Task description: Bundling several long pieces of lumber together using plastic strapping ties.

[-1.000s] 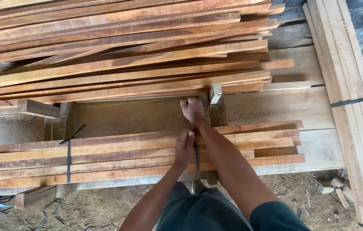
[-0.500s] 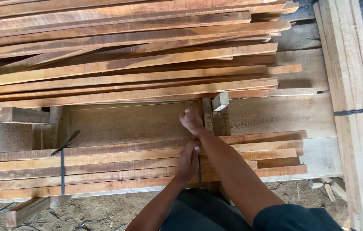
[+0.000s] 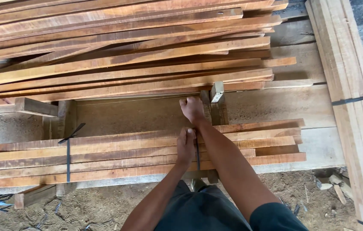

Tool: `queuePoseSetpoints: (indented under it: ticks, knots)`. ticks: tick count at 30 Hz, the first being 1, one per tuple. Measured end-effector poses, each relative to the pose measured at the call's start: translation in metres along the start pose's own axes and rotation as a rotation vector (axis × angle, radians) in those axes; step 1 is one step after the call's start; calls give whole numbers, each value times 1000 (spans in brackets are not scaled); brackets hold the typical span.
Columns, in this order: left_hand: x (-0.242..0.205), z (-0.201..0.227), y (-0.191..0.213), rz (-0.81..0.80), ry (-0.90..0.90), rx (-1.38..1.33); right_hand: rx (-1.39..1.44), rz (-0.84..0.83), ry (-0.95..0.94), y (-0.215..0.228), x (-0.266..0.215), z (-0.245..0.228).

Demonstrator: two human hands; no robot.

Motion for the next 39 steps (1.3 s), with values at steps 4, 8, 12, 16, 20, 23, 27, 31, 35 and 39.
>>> queuePoseSetpoints:
  ticks: [4,8,12,16,20,23,27,31,35,39]
  knots:
    - [-2,-9,5,-49,-7,71,32,-11,3,6,-7,-6]
    - [-3,-4,5,-65,-43,164,9,-136,150,15,-22,-24]
    - [1,7,5,-41,-51,227,-55,-221,58,-25,-8,-1]
    - [10,18,3,-62,-6,209,-93,-201,-12,-56,3,29]
    - [13,13,4,-69,-67,233,-59,-104,0,-47,0,24]
    - [12,-1,11,-101,-77,223,-24,-73,20,-21,-3,2]
    - [14,-8,24,-229,15,269,-5,9,26,3,-2,2]
    - [42,-10,45,-493,58,424,190,138,95,50,-13,20]
    - [69,-19,50,-620,187,383,579,29,-38,111,-67,15]
    - [109,-100,53,-532,289,374,749,-208,-83,124,-124,23]
Point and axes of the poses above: each hand's wrist, its own x-axis towards the middle knuckle, its own y-axis out of the back of the hand, z = x × y, the point moved 2 cm from there along x, towards the middle knuckle, and after that the axes turned 1 degree about -z, right-handed, at the moved point
